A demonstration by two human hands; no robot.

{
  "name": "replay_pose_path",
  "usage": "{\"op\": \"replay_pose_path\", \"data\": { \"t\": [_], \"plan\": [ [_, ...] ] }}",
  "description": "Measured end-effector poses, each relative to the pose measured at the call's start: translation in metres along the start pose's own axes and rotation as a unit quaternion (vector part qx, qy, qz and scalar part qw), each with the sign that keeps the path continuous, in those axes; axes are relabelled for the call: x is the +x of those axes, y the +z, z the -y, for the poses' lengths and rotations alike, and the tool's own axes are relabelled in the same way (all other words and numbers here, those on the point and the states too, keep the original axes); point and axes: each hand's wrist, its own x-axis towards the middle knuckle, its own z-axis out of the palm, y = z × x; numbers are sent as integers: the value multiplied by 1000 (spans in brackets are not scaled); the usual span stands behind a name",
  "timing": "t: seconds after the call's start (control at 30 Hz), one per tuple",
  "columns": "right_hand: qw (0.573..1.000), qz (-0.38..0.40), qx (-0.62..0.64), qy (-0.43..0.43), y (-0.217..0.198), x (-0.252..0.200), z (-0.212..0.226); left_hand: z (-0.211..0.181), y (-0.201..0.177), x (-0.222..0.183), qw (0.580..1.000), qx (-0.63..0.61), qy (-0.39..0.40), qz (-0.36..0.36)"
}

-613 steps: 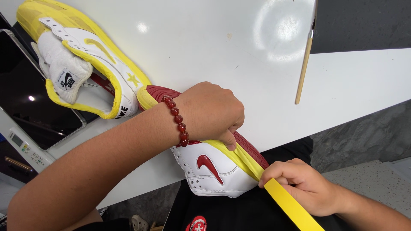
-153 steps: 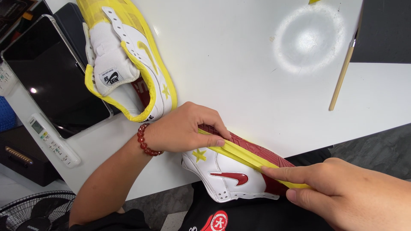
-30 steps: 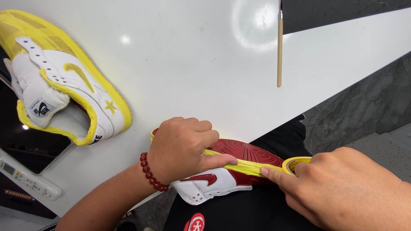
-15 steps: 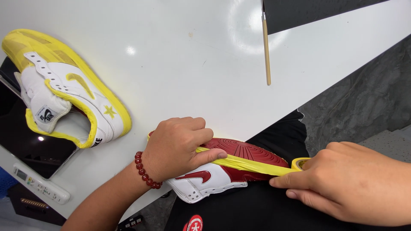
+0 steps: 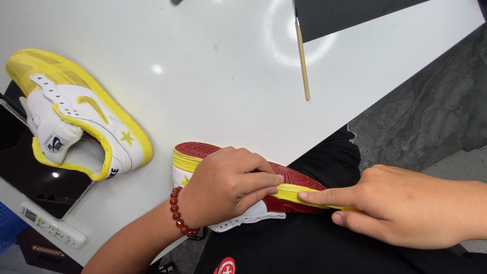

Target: The recorder is applying yellow masking tape to the sole and edges of a white and red sneaker to prepare it for painting or repair.

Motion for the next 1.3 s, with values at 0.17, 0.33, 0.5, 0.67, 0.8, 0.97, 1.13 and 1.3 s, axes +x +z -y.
{"op": "replay_pose_path", "data": {
  "t": [0.17, 0.33, 0.5, 0.67, 0.8, 0.97, 1.13, 1.3],
  "plan": [
    [997, 13, 76, -11, 5, 0, -4, 2, -4, 3, 999, -17, -26, 28],
    [993, 31, 114, -13, 16, 5, -26, 4, -11, 6, 997, -43, -50, 50],
    [962, 42, 259, -80, 23, 14, -43, 14, -14, -1, 989, -106, -64, 80],
    [952, 79, 292, -35, 16, 14, -34, 8, -15, 5, 989, -97, -68, 88],
    [962, 59, 263, -36, 25, 23, -50, 8, -9, 5, 989, -89, -89, 82],
    [986, 3, 151, -72, 26, 23, -53, 4, -5, 12, 985, -61, -137, 85],
    [995, -47, 88, -29, 31, 13, -47, 5, -2, 12, 985, -63, -147, 66],
    [972, -169, 105, -122, 53, 16, -69, -7, -8, 18, 950, -94, -274, 119]
  ]
}}
